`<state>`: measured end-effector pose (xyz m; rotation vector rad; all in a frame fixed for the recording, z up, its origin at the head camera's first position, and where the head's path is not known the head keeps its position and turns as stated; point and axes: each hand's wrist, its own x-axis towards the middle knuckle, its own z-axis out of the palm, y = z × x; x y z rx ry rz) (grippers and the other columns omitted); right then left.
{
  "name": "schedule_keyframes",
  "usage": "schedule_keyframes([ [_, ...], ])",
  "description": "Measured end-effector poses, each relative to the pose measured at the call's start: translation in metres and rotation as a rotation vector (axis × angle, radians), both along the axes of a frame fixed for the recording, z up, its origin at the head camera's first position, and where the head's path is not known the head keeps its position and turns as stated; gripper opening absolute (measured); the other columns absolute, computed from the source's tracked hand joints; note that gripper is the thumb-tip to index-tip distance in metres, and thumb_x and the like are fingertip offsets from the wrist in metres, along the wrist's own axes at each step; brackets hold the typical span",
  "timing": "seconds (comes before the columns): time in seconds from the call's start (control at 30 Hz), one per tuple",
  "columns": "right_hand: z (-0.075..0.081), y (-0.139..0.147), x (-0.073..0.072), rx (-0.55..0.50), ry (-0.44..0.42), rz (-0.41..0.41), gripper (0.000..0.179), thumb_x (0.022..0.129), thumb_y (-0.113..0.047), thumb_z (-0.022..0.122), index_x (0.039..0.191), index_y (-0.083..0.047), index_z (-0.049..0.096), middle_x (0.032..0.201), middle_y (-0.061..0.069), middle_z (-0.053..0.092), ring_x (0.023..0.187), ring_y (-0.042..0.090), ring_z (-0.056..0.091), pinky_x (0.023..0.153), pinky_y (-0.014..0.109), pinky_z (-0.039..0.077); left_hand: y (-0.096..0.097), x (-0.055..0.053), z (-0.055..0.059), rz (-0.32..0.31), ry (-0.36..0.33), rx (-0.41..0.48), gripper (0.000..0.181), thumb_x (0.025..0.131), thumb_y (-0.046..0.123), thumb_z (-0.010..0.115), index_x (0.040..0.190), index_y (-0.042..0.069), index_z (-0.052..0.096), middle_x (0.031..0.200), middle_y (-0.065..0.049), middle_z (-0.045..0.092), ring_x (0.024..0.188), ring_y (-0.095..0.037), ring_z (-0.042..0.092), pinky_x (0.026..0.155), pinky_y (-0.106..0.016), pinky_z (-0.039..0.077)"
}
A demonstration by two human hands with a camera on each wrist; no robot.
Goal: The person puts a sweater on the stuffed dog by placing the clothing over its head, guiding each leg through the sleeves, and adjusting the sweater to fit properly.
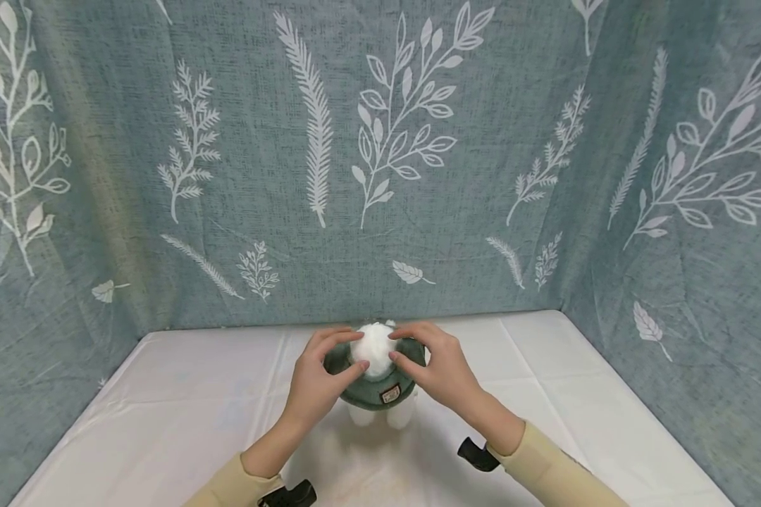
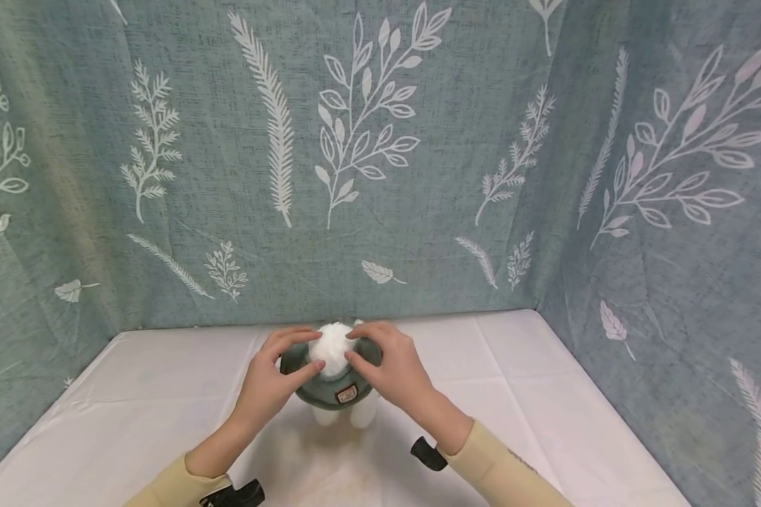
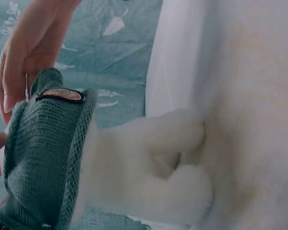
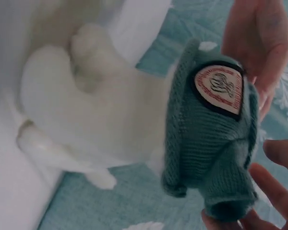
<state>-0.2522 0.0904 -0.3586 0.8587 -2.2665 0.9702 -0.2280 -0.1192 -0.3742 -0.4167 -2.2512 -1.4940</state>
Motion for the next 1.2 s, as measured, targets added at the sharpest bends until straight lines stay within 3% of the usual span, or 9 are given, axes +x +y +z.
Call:
schedule_keyframes([
  [0.3,-0.008,-0.001,0.003,-0.021,-0.166,-0.084,0.026,0.083,-0.027,0.074,0.106,-0.019,0.067,0.104,-0.001,0.07,0.088,0.011,0.068,0.071,0.025,0.055,-0.003,0.0,-0.003,0.033,-0.211,-0.067,0.055,0.079,0.038,0.076,0.13,0.03,0.056,0.133,-0.004,0.051,0.122,-0.029,0.049,0.095,-0.056,0.042],
  [0.43,-0.008,0.001,0.004,0.0,-0.242,-0.142,0.025,0.083,-0.032,0.073,0.106,-0.022,0.067,0.101,-0.003,0.071,0.083,0.01,0.067,0.07,0.027,0.054,-0.004,0.0,-0.004,0.015,-0.245,-0.067,0.059,0.079,0.041,0.076,0.132,0.032,0.053,0.137,-0.002,0.051,0.122,-0.029,0.051,0.09,-0.053,0.047],
  [0.6,-0.009,0.005,0.006,-0.003,-0.361,-0.144,0.028,0.086,-0.038,0.069,0.109,-0.024,0.066,0.099,0.006,0.072,0.076,0.012,0.066,0.063,0.028,0.052,-0.005,0.0,-0.003,0.001,-0.285,-0.038,0.057,0.077,0.042,0.077,0.129,0.037,0.054,0.133,0.001,0.055,0.118,-0.027,0.054,0.085,-0.048,0.05],
  [1.0,-0.022,0.014,0.0,-0.105,-0.533,-0.103,0.038,0.085,-0.042,0.069,0.117,-0.021,0.066,0.107,0.008,0.07,0.095,0.02,0.066,0.071,0.032,0.054,-0.004,-0.004,-0.011,-0.021,-0.401,0.122,0.054,0.073,0.038,0.081,0.123,0.026,0.062,0.123,-0.002,0.061,0.107,-0.021,0.058,0.083,-0.037,0.051],
  [1.2,-0.027,0.017,-0.004,-0.206,-0.653,-0.073,0.04,0.084,-0.036,0.07,0.118,-0.014,0.067,0.117,0.009,0.067,0.105,0.027,0.063,0.079,0.037,0.054,-0.004,-0.005,-0.014,-0.072,-0.471,0.275,0.051,0.076,0.027,0.08,0.123,0.016,0.062,0.123,-0.007,0.059,0.107,-0.021,0.058,0.087,-0.036,0.052],
])
